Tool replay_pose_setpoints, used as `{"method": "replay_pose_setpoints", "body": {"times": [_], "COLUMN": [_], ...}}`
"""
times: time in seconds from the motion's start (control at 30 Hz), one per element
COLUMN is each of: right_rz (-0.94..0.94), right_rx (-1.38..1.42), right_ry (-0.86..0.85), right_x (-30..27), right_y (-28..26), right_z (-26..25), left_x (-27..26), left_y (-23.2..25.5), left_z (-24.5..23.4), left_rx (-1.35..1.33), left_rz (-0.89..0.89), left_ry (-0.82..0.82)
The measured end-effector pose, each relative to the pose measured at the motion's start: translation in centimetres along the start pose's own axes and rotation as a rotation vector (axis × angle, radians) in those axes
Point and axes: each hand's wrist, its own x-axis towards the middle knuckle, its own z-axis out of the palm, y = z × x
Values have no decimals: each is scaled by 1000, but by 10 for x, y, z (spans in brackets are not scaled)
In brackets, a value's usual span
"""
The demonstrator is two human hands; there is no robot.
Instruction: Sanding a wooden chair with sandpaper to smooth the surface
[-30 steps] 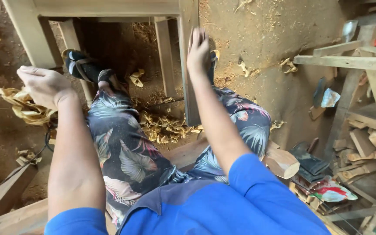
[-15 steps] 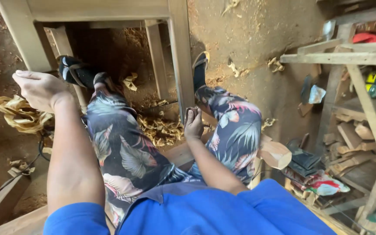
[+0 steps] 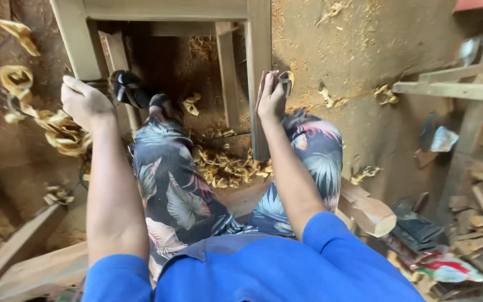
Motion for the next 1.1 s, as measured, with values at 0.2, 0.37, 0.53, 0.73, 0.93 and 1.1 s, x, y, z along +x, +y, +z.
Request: {"method": "replay_pose_setpoints", "body": {"times": [0.2,0.37,0.53,0.73,0.93,1.1], "right_rz": [302,188,73,29,240,265], "right_rx": [-113,-96,-139,-101,-171,-157], "right_ry": [-262,-388,-431,-469,-374,-316], "right_x": [37,52,63,30,-69,-43], "right_y": [-52,-99,-119,-112,-44,-51], "right_z": [-3,25,57,28,-47,-17], "left_x": [6,30,16,13,15,11], "left_y": [-9,-26,-18,-17,-16,-27], "left_z": [7,-10,-37,-29,-17,-22], "left_rx": [-101,-106,136,175,208,226], "left_rz": [250,101,-91,-81,-32,7], "left_ry": [294,324,134,83,224,259]}}
